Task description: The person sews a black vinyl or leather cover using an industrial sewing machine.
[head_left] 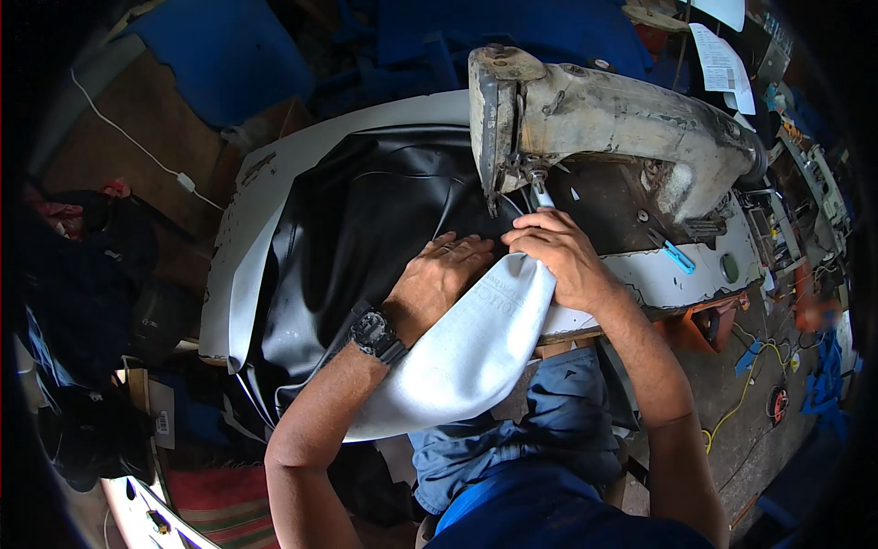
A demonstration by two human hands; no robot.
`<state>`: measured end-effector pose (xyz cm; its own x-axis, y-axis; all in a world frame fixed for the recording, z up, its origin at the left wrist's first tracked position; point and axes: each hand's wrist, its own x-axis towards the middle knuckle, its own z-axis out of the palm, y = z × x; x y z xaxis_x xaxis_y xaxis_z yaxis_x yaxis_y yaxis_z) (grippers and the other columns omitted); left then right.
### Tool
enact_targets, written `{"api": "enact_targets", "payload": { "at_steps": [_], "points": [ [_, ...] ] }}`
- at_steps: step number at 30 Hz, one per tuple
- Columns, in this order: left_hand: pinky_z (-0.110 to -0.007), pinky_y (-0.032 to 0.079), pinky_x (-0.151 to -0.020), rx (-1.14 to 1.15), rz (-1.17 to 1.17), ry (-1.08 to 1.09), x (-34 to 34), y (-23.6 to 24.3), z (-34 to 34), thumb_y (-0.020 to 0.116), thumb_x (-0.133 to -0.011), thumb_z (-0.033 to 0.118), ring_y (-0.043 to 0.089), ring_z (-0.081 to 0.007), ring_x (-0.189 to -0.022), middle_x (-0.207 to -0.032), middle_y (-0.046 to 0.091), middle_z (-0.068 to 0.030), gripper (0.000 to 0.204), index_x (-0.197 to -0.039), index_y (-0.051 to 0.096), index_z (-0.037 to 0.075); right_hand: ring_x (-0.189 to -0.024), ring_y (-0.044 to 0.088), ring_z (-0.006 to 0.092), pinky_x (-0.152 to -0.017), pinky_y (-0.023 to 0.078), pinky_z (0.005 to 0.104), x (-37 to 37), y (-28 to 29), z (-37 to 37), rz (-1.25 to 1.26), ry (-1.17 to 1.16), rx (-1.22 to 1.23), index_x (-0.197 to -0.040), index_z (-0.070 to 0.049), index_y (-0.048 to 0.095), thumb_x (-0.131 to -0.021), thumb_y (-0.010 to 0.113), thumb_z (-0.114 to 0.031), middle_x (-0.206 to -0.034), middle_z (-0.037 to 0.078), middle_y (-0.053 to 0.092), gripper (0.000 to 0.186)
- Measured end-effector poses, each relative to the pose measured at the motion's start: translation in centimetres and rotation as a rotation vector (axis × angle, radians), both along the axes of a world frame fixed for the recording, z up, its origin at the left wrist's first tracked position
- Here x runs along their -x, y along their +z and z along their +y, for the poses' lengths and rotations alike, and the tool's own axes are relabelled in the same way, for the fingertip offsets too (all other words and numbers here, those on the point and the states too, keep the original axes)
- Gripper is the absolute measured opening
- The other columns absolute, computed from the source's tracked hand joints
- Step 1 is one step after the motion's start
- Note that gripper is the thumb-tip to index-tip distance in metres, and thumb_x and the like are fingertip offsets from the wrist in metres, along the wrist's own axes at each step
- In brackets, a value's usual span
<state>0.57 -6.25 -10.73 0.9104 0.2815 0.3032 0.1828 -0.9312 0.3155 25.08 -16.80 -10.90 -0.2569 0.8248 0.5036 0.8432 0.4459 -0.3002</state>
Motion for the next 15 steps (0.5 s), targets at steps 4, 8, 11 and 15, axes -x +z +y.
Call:
{"api": "enact_targets", "payload": {
  "at_steps": [4,8,11,15],
  "points": [
    [-0.051,0.037,-0.128,-0.043,-0.013,0.024,-0.3,-0.1,0.0,0.067,-0.100,0.028,0.055,-0.0294,-0.147,-0.150,0.065,-0.0167,0.050,-0.143,0.066,0.003,-0.131,0.062,0.0288,-0.118,0.042,0.0472,-0.4,0.0,0.3,-0.001,-0.032,0.015,-0.115,-0.004,0.077,-0.083,0.073,0.000,-0.123,0.010,0.076,0.033],
    [-0.050,0.037,-0.128,-0.075,-0.014,0.046,-0.8,-0.4,0.0,0.058,-0.104,0.029,0.057,-0.0296,-0.145,-0.149,0.065,-0.0171,0.045,-0.139,0.067,0.002,-0.135,0.060,0.0307,-0.118,0.042,0.0476,-0.7,-0.3,0.6,-0.028,-0.038,0.002,-0.114,-0.004,0.077,-0.086,0.070,0.000,-0.128,0.008,0.076,0.029],
    [-0.050,0.037,-0.128,-0.073,0.042,0.083,-1.1,-0.6,0.2,0.063,-0.100,0.030,0.054,-0.0290,-0.148,-0.153,0.062,-0.0161,0.052,-0.144,0.063,0.002,-0.137,0.058,0.0309,-0.120,0.041,0.0486,-1.0,-0.3,0.8,-0.052,-0.065,0.003,-0.114,-0.004,0.077,-0.088,0.069,0.000,-0.128,0.007,0.076,0.027],
    [-0.049,0.038,-0.127,-0.072,-0.019,0.097,-2.0,-0.9,0.2,0.062,-0.101,0.027,0.055,-0.0306,-0.146,-0.152,0.063,-0.0168,0.049,-0.142,0.065,0.002,-0.142,0.056,0.0294,-0.122,0.040,0.0469,-1.4,-0.1,0.7,-0.054,-0.123,0.011,-0.112,-0.004,0.077,-0.083,0.074,-0.002,-0.136,0.006,0.073,0.030]
  ]
}}
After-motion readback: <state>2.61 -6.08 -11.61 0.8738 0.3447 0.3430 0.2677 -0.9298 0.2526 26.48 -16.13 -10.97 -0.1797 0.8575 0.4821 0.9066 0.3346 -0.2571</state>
